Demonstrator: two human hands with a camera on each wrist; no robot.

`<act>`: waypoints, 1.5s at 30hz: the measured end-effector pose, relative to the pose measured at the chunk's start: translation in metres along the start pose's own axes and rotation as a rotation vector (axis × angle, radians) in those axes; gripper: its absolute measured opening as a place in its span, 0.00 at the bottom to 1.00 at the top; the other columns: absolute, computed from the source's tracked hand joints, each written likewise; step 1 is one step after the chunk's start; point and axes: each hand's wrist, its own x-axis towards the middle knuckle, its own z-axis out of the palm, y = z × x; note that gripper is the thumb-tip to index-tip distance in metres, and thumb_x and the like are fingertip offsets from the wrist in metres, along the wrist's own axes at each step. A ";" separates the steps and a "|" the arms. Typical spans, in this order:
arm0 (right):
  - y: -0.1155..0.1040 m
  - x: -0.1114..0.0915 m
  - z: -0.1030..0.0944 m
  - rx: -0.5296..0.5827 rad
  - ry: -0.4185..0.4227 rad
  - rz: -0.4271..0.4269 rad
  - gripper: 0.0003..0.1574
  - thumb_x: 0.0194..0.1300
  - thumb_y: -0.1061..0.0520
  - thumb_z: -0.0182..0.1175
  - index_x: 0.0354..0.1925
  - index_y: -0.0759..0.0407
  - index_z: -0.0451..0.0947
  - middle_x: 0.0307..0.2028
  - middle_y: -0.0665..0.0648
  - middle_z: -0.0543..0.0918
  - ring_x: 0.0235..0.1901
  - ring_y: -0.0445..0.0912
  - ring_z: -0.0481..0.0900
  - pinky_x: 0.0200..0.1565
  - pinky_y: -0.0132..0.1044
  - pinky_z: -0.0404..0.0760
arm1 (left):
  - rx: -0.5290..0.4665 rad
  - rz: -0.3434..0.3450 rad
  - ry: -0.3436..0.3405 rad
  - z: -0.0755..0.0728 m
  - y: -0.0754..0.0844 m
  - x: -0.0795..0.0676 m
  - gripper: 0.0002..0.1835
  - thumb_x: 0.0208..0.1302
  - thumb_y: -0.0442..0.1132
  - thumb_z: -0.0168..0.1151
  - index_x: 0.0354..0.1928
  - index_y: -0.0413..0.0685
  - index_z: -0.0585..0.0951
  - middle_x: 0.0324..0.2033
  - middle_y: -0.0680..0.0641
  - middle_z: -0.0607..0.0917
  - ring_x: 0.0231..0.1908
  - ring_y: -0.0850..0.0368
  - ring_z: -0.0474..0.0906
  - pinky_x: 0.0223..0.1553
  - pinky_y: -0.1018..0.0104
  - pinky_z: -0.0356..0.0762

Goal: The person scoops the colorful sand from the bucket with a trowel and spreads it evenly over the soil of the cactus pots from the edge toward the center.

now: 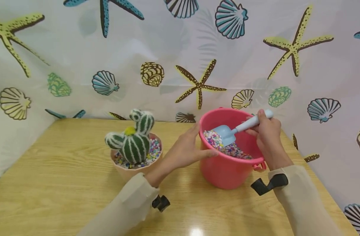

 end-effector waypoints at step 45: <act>0.004 0.010 -0.011 0.184 0.096 0.064 0.33 0.66 0.44 0.52 0.64 0.49 0.56 0.53 0.55 0.71 0.57 0.48 0.73 0.49 0.42 0.76 | -0.009 -0.025 -0.022 0.001 0.000 -0.003 0.59 0.50 0.61 0.70 0.76 0.52 0.45 0.73 0.51 0.56 0.68 0.49 0.62 0.58 0.49 0.73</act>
